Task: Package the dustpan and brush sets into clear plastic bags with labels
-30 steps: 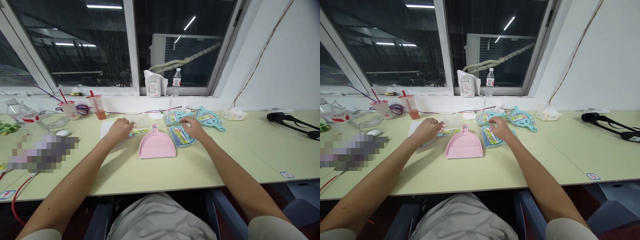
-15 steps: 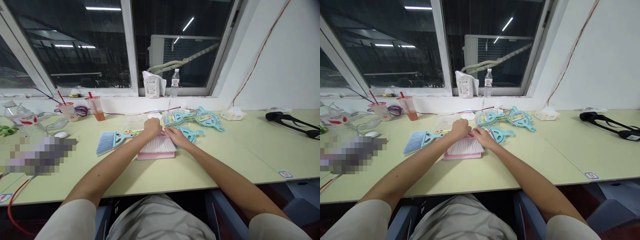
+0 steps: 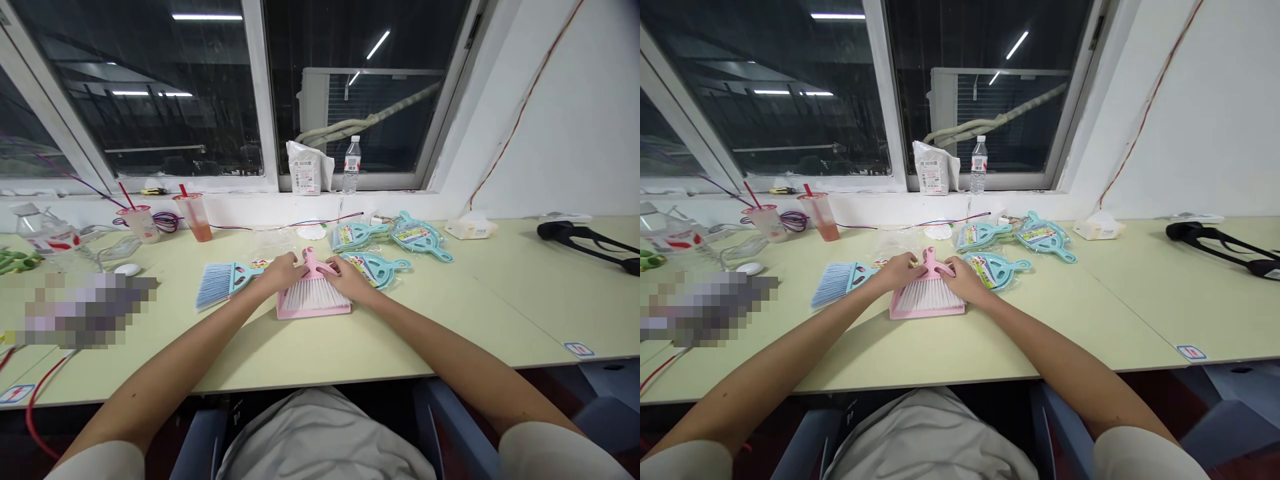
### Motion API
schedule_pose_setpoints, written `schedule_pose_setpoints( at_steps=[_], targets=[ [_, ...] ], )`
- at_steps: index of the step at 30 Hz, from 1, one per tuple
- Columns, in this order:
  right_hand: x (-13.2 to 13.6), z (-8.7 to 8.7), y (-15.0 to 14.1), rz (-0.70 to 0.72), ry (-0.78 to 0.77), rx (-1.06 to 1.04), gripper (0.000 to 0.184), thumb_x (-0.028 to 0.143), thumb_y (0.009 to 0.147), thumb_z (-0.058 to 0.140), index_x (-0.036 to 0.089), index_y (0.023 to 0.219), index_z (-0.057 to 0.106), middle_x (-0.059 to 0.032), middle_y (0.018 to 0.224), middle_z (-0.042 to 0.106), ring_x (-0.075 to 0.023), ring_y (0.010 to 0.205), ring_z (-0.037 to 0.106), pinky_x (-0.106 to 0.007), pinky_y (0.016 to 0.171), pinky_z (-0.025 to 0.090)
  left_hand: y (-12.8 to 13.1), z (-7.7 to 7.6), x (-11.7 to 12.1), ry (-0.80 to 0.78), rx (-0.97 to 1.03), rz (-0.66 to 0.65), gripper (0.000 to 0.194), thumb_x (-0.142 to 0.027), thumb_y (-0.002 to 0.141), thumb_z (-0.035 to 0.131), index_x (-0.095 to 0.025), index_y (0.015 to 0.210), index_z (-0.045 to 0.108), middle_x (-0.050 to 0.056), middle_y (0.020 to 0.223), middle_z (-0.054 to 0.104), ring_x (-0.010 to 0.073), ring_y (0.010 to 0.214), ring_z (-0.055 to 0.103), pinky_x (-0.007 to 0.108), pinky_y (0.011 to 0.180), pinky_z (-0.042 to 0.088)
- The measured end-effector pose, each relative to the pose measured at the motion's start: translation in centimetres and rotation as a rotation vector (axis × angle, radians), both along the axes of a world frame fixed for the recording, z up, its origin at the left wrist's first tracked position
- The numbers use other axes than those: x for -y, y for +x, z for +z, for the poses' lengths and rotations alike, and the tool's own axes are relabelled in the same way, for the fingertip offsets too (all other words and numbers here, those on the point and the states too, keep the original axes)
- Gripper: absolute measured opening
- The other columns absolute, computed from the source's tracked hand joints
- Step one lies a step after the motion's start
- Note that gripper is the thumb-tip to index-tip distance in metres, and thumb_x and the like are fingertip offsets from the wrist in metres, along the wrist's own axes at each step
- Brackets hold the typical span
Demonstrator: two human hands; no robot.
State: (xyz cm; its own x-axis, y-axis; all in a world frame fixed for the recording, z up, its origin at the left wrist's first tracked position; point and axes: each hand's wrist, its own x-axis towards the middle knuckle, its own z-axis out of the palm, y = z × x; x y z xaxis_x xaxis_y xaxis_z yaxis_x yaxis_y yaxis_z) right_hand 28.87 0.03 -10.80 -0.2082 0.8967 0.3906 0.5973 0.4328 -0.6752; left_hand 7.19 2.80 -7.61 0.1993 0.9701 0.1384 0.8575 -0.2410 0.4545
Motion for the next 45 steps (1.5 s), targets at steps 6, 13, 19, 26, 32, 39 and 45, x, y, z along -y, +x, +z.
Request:
schedule_pose_setpoints(
  at_steps=[6,13,19,26,32,39,45],
  targets=[
    [-0.9,-0.8,-0.2,-0.043,0.080,-0.009,0.009,0.022,0.088,0.054,0.021,0.080,0.059,-0.0033,0.086,0.066,-0.0202,0.085,0.059,-0.033,0.079,0.044,-1.0,-2.3,0.4,0.029,0.269,-0.071,0.027,-0.045,0.087,0.058,-0.020,0.091,0.067,0.008,0.096,0.075,0.0241,0.088,0.067,0.032,0.073,0.046],
    [-1.7,-0.9,-0.8,-0.022,0.142,0.069,0.011,0.021,0.091,0.051,0.021,0.085,0.060,-0.0032,0.089,0.066,-0.0189,0.085,0.058,-0.031,0.078,0.042,-0.1,-3.1,1.0,0.072,0.426,-0.093,0.017,-0.033,0.088,0.054,-0.021,0.088,0.066,0.007,0.091,0.075,0.0231,0.085,0.067,0.033,0.074,0.045],
    [-1.5,-0.6,-1.0,-0.042,0.170,0.166,0.022,0.016,0.095,0.049,0.021,0.112,0.062,-0.0052,0.101,0.065,-0.0192,0.090,0.059,-0.030,0.081,0.041,-0.2,-3.5,0.2,0.107,0.430,-0.059,0.013,-0.032,0.084,0.056,-0.021,0.078,0.061,0.001,0.078,0.071,0.0188,0.074,0.063,0.030,0.067,0.042],
    [-1.3,-0.5,-1.0,0.006,0.191,0.239,0.031,0.015,0.099,0.046,0.024,0.113,0.072,-0.0066,0.102,0.061,-0.0197,0.095,0.060,-0.028,0.085,0.041,0.2,-3.7,-0.9,0.070,0.494,-0.027,0.015,-0.031,0.075,0.063,-0.021,0.067,0.056,-0.003,0.066,0.062,0.0157,0.065,0.056,0.028,0.061,0.037],
    [-1.4,-0.2,-1.0,0.019,0.175,0.229,0.031,0.012,0.096,0.049,0.023,0.107,0.076,-0.0056,0.098,0.062,-0.0182,0.091,0.061,-0.028,0.083,0.042,0.7,-3.2,-0.4,0.007,0.551,0.024,0.018,-0.027,0.069,0.068,-0.020,0.064,0.053,-0.004,0.062,0.058,0.0143,0.063,0.053,0.027,0.059,0.035],
    [-1.5,-0.6,-1.0,-0.013,0.189,0.204,0.030,0.015,0.097,0.049,0.023,0.113,0.073,-0.0070,0.103,0.064,-0.0201,0.096,0.061,-0.030,0.086,0.042,-0.3,-3.0,-0.8,0.039,0.471,-0.037,0.015,-0.034,0.075,0.066,-0.020,0.071,0.062,-0.001,0.066,0.064,0.0154,0.064,0.055,0.027,0.059,0.036],
    [-1.3,-0.5,-1.1,-0.022,0.179,0.226,0.036,0.017,0.097,0.051,0.026,0.127,0.069,-0.0073,0.104,0.062,-0.0202,0.096,0.059,-0.030,0.084,0.041,-1.7,-2.4,-1.0,0.073,0.420,-0.122,0.023,-0.041,0.080,0.063,-0.020,0.084,0.073,0.003,0.084,0.073,0.0187,0.076,0.062,0.028,0.067,0.041]
  ],
)
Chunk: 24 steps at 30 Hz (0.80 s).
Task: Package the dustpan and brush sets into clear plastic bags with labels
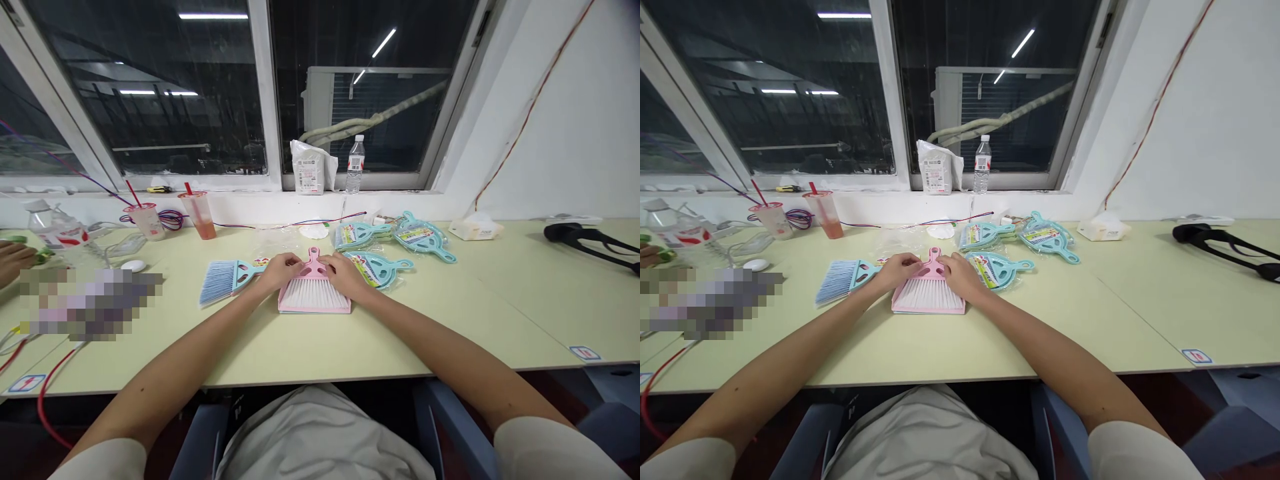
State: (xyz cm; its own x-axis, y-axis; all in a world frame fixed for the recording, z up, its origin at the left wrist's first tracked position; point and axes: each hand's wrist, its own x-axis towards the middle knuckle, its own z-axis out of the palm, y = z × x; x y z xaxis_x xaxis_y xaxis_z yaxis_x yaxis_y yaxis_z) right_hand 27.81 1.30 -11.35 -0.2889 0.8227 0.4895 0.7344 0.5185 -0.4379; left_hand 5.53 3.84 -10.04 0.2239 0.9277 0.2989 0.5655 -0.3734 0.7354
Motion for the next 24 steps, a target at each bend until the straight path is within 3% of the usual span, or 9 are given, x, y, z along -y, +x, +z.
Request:
schedule_pose_setpoints(
  at_steps=[7,12,17,24],
  targets=[
    [0.0,-0.5,-0.1,-0.003,0.007,0.110,0.035,0.024,0.101,0.050,0.032,0.128,0.071,-0.0070,0.108,0.057,-0.0197,0.099,0.058,-0.030,0.085,0.041,1.4,-0.2,-0.5,-0.048,-0.043,0.057,0.023,-0.040,0.073,0.067,-0.020,0.064,0.060,-0.001,0.064,0.062,0.0157,0.062,0.054,0.028,0.058,0.035],
    [0.0,-0.2,-0.1,0.017,0.014,0.200,0.040,0.017,0.099,0.048,0.032,0.130,0.069,-0.0068,0.110,0.057,-0.0199,0.103,0.057,-0.028,0.083,0.041,1.6,-0.4,-0.8,-0.095,0.049,0.039,0.022,-0.036,0.068,0.069,-0.020,0.062,0.054,-0.003,0.060,0.056,0.0143,0.060,0.050,0.027,0.057,0.034],
    [-0.2,-0.1,0.0,0.035,-0.020,0.146,0.039,0.018,0.100,0.047,0.032,0.127,0.071,-0.0059,0.106,0.056,-0.0180,0.099,0.058,-0.027,0.084,0.041,2.0,-0.5,-0.5,-0.177,0.157,0.047,0.024,-0.032,0.063,0.070,-0.021,0.060,0.049,-0.003,0.055,0.052,0.0136,0.056,0.049,0.026,0.054,0.032],
    [-0.4,-0.4,0.0,0.063,-0.002,0.115,0.040,0.015,0.097,0.047,0.031,0.123,0.074,-0.0065,0.105,0.056,-0.0193,0.099,0.058,-0.029,0.085,0.043,2.3,-0.2,-0.4,-0.216,0.175,0.076,0.022,-0.029,0.062,0.073,-0.021,0.059,0.052,-0.001,0.055,0.057,0.0162,0.057,0.054,0.027,0.053,0.037]
  ],
)
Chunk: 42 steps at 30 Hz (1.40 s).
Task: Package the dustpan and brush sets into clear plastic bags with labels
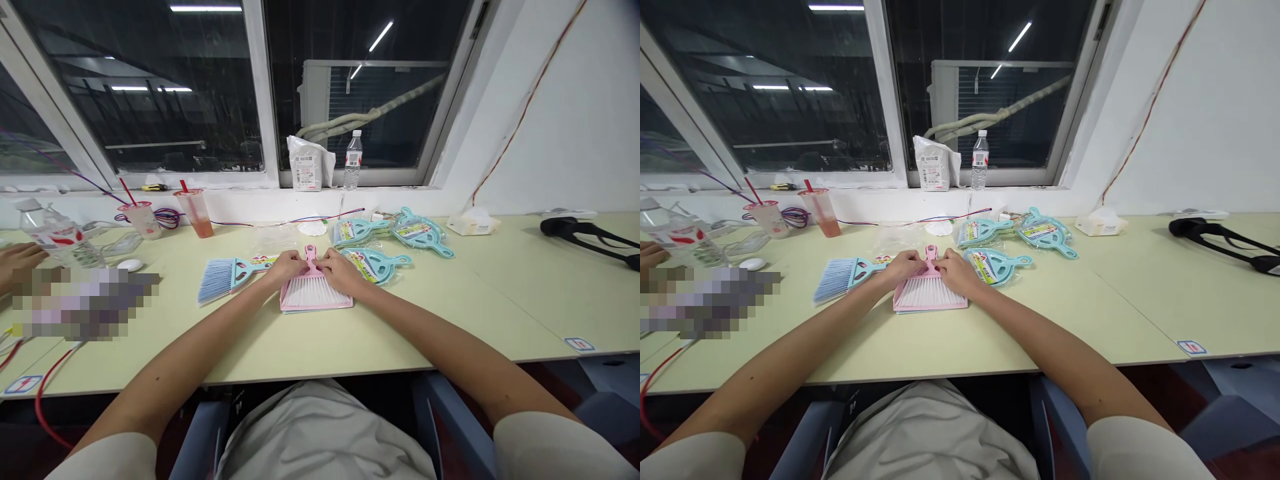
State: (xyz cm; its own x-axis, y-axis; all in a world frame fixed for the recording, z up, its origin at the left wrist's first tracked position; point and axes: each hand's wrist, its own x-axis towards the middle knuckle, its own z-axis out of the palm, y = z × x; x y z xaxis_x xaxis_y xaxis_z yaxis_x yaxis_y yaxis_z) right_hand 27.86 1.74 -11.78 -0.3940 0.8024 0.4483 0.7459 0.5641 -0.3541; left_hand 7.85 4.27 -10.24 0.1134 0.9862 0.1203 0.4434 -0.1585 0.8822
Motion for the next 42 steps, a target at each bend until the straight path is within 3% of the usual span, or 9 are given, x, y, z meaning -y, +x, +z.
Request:
schedule_pose_setpoints(
  at_steps=[5,9,13,17,20,25,31,37,42],
  targets=[
    [0.3,-0.2,-0.2,0.001,0.032,-0.088,0.035,0.017,0.098,0.048,0.025,0.124,0.070,-0.0072,0.108,0.058,-0.0193,0.101,0.058,-0.031,0.093,0.043,0.2,0.5,0.5,0.113,-0.146,0.001,0.007,-0.027,0.070,0.066,-0.020,0.069,0.065,0.002,0.069,0.069,0.0183,0.065,0.060,0.029,0.059,0.041],
    [0.1,-0.3,-0.2,-0.073,0.078,-0.158,0.032,0.026,0.095,0.057,0.018,0.124,0.067,-0.0111,0.115,0.059,-0.0244,0.113,0.053,-0.038,0.101,0.041,0.0,0.9,0.9,0.203,-0.211,-0.004,0.014,-0.029,0.077,0.061,-0.019,0.071,0.070,0.004,0.074,0.071,0.0197,0.070,0.062,0.030,0.064,0.042],
    [-0.4,0.2,0.2,-0.091,0.128,-0.180,0.025,0.035,0.095,0.059,0.017,0.104,0.074,-0.0142,0.120,0.058,-0.0276,0.120,0.049,-0.043,0.105,0.038,-0.2,1.6,1.1,0.281,-0.154,0.003,0.014,-0.029,0.076,0.061,-0.018,0.071,0.069,0.004,0.076,0.070,0.0195,0.073,0.061,0.031,0.069,0.043],
    [0.1,2.2,0.5,-0.053,0.172,-0.304,0.018,0.034,0.091,0.062,0.019,0.095,0.072,-0.0122,0.118,0.063,-0.0273,0.120,0.049,-0.042,0.103,0.038,0.2,2.9,2.0,0.372,0.013,0.004,0.013,-0.031,0.079,0.059,-0.019,0.073,0.062,0.000,0.072,0.063,0.0154,0.069,0.056,0.028,0.065,0.042],
    [1.2,4.2,0.6,0.020,0.071,-0.448,0.012,0.030,0.089,0.060,0.020,0.092,0.066,-0.0049,0.094,0.067,-0.0221,0.095,0.058,-0.035,0.087,0.044,0.8,3.8,3.2,0.404,0.130,-0.042,0.013,-0.031,0.082,0.057,-0.020,0.075,0.056,-0.003,0.065,0.053,0.0129,0.061,0.049,0.026,0.059,0.039],
    [2.6,6.6,0.8,0.160,-0.262,-0.613,0.020,0.037,0.088,0.057,0.020,0.078,0.058,0.0020,0.070,0.055,-0.0147,0.068,0.050,-0.027,0.066,0.037,1.6,4.6,5.0,0.405,0.205,-0.125,0.011,-0.030,0.084,0.058,-0.021,0.080,0.053,-0.002,0.068,0.055,0.0129,0.062,0.055,0.026,0.059,0.041],
    [2.9,6.0,0.9,0.269,-0.417,-0.573,0.046,0.053,0.088,0.059,0.021,0.061,0.038,0.0055,0.059,0.033,-0.0106,0.056,0.030,-0.026,0.056,0.023,1.8,4.4,5.5,0.355,0.154,-0.128,0.017,-0.036,0.084,0.063,-0.021,0.086,0.057,0.000,0.076,0.062,0.0135,0.064,0.059,0.026,0.059,0.043],
    [3.2,5.2,0.5,0.269,-0.437,-0.636,0.047,0.049,0.085,0.063,0.020,0.056,0.040,0.0046,0.056,0.035,-0.0110,0.056,0.032,-0.027,0.056,0.024,2.4,4.1,5.4,0.269,0.178,-0.121,0.019,-0.035,0.080,0.067,-0.019,0.080,0.057,0.000,0.072,0.061,0.0139,0.062,0.060,0.026,0.057,0.043],
    [2.9,5.3,0.9,0.206,-0.526,-0.709,0.042,0.044,0.081,0.068,0.020,0.055,0.045,0.0047,0.054,0.040,-0.0110,0.053,0.038,-0.026,0.054,0.028,0.8,5.9,4.3,0.242,0.068,-0.185,0.024,-0.041,0.082,0.064,-0.018,0.076,0.060,0.001,0.069,0.062,0.0150,0.063,0.059,0.026,0.057,0.041]
  ],
)
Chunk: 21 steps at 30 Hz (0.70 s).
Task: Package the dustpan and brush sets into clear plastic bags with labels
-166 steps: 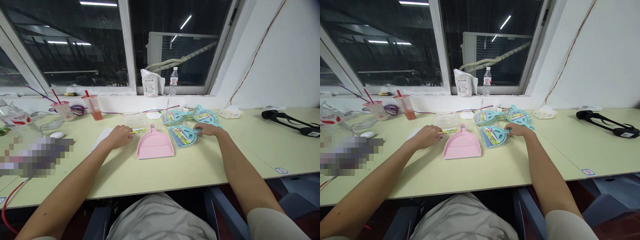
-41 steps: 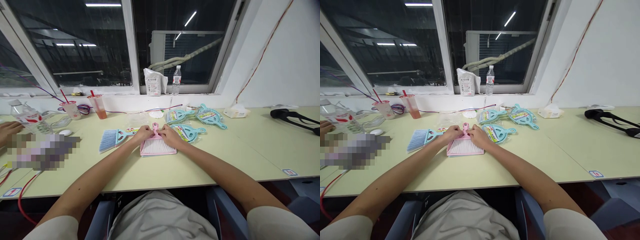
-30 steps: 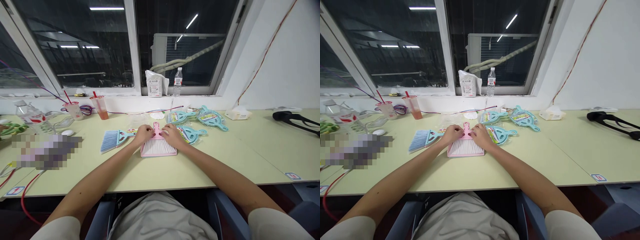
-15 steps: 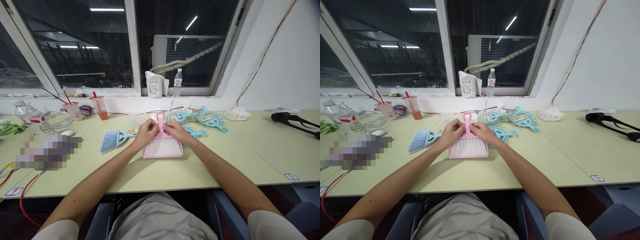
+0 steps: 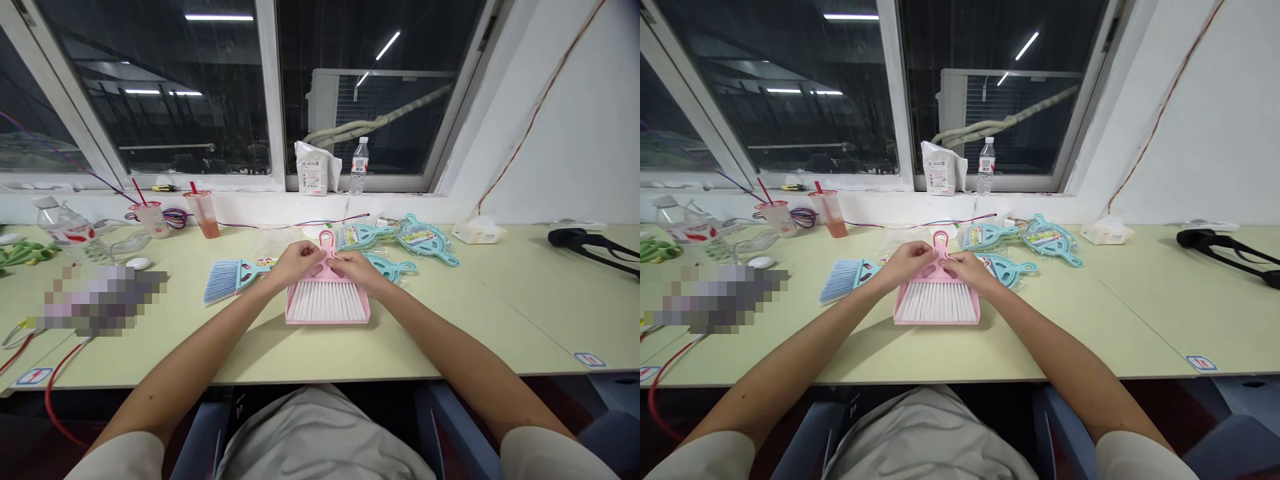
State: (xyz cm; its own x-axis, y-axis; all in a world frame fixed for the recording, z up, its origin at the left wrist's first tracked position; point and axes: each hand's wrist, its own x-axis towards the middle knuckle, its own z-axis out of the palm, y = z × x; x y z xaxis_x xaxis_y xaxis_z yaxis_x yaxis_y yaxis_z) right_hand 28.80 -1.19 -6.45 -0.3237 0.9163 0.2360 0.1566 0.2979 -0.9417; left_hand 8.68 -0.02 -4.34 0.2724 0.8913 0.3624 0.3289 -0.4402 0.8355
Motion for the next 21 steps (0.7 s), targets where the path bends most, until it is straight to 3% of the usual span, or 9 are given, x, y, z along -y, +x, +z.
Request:
schedule_pose_setpoints(
  at_steps=[2,3,5,9,13,21],
  targets=[
    [-0.4,0.2,0.7,-0.072,-0.156,-0.092,0.030,0.039,0.077,0.072,0.019,0.062,0.055,0.0027,0.057,0.051,-0.0135,0.054,0.047,-0.026,0.053,0.035,-2.0,0.6,-1.2,0.084,-0.080,0.067,0.031,-0.045,0.088,0.055,-0.018,0.074,0.063,0.004,0.073,0.066,0.0181,0.069,0.061,0.028,0.062,0.043],
    [-0.7,0.3,1.1,-0.110,-0.246,-0.156,0.023,0.036,0.076,0.073,0.019,0.068,0.060,0.0008,0.061,0.057,-0.0157,0.056,0.053,-0.027,0.054,0.040,-3.2,0.6,-1.8,0.162,-0.132,0.165,0.032,-0.044,0.090,0.052,-0.019,0.074,0.064,0.005,0.074,0.067,0.0194,0.071,0.062,0.029,0.065,0.044],
    [-1.3,0.5,2.0,-0.165,-0.404,-0.292,0.014,0.030,0.077,0.072,0.017,0.080,0.065,-0.0036,0.070,0.067,-0.0204,0.062,0.062,-0.031,0.057,0.048,-5.2,0.1,-3.1,0.294,-0.355,0.296,0.025,-0.036,0.086,0.055,-0.021,0.070,0.066,0.007,0.077,0.069,0.0235,0.079,0.063,0.032,0.074,0.044],
    [-2.7,0.1,3.6,-0.222,-0.566,-0.464,0.008,0.025,0.085,0.064,0.017,0.086,0.065,-0.0055,0.071,0.070,-0.0224,0.063,0.067,-0.035,0.062,0.055,-6.7,-2.8,-5.4,0.283,-0.656,0.244,0.011,-0.027,0.078,0.061,-0.022,0.074,0.069,0.013,0.090,0.071,0.0300,0.094,0.063,0.035,0.085,0.044],
    [-3.7,-0.9,4.6,-0.249,-0.591,-0.509,0.008,0.023,0.088,0.061,0.017,0.091,0.065,-0.0055,0.070,0.071,-0.0219,0.064,0.069,-0.034,0.063,0.056,-5.5,-4.8,-7.1,0.221,-0.838,0.204,0.009,-0.026,0.073,0.067,-0.021,0.066,0.064,0.015,0.087,0.068,0.0326,0.093,0.064,0.037,0.083,0.044],
    [-3.5,-1.4,4.2,-0.256,-0.550,-0.485,0.007,0.022,0.088,0.062,0.016,0.091,0.066,-0.0065,0.073,0.072,-0.0215,0.064,0.068,-0.033,0.061,0.057,-4.8,-5.5,-8.0,0.223,-0.935,0.154,0.023,-0.024,0.082,0.059,-0.020,0.059,0.063,0.014,0.081,0.067,0.0289,0.088,0.065,0.035,0.080,0.044]
  ],
)
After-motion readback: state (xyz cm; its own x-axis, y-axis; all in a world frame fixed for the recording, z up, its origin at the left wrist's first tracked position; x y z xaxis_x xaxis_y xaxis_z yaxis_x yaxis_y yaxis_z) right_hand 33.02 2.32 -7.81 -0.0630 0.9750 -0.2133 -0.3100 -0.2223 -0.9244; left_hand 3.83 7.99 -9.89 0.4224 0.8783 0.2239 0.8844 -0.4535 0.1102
